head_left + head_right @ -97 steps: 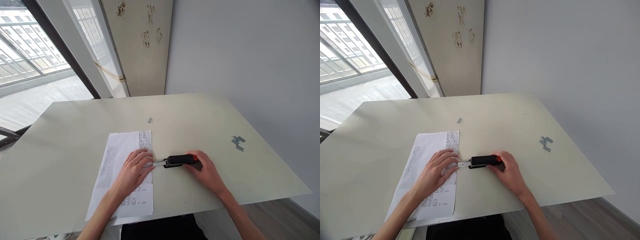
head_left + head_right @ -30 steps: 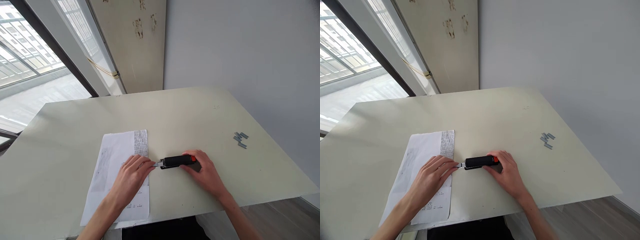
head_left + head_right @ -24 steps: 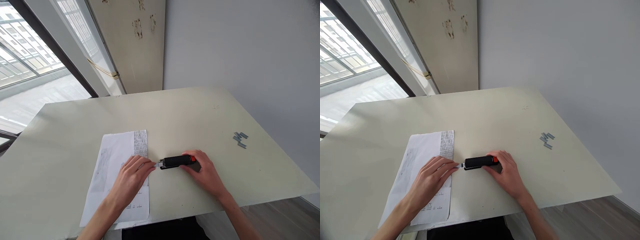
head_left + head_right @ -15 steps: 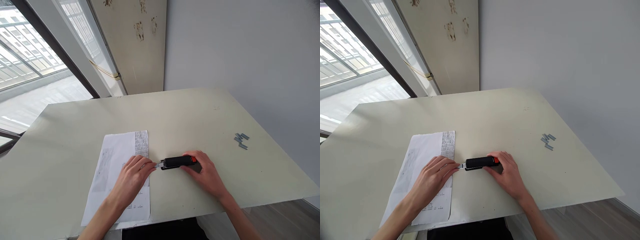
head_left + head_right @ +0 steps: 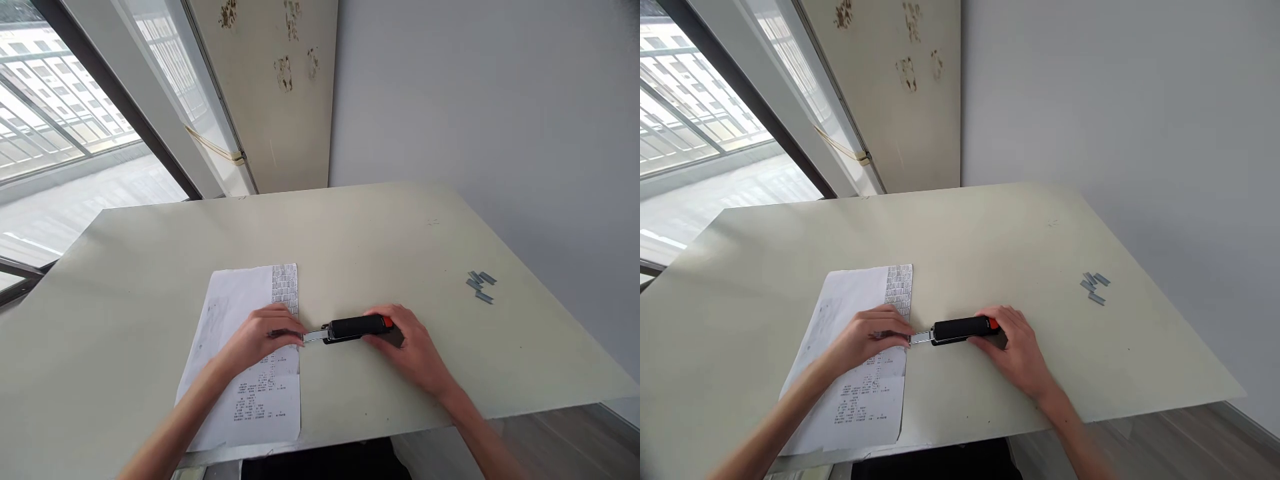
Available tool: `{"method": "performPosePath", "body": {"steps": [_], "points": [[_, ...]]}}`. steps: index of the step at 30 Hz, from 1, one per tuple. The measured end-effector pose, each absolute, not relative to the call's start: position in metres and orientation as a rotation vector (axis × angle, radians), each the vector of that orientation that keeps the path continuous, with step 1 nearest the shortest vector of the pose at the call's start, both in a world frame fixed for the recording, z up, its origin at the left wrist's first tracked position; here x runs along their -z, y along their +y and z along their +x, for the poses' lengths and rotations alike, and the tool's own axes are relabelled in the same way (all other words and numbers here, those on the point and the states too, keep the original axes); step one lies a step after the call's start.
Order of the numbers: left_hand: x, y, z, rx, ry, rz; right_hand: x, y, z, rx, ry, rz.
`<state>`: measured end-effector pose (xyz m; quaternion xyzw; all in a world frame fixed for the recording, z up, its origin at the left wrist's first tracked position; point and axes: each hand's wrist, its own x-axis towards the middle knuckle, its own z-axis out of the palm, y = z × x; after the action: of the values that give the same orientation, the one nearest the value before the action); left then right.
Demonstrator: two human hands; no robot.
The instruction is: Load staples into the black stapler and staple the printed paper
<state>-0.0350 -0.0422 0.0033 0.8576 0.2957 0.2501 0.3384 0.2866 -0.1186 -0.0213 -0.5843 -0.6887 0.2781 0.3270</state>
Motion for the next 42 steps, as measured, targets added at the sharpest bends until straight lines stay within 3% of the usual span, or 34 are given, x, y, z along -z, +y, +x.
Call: {"method": "performPosePath", "body": {"steps": [13,21,25,31,42], "points": [[0.006,-0.011,0.017,-0.585,0.682,2.459,0.022,-0.116,0.286,-0.709,-1.866,-1.500],[-0.010,-0.077,-0.036,-0.613,1.113,2.549,0.018,-0.121,0.285,-0.761,-1.857,-1.565],[-0.004,-0.127,-0.085,-0.419,1.280,2.631,0.011,-0.124,0.286,-0.783,-1.906,-1.540],[0.007,-0.180,-0.107,-0.239,1.276,2.774,-0.007,-0.117,0.273,-0.782,-1.849,-1.578],[0.003,-0.184,-0.095,-0.315,0.978,2.822,-0.024,-0.067,0.226,-0.696,-1.842,-1.762]]}}
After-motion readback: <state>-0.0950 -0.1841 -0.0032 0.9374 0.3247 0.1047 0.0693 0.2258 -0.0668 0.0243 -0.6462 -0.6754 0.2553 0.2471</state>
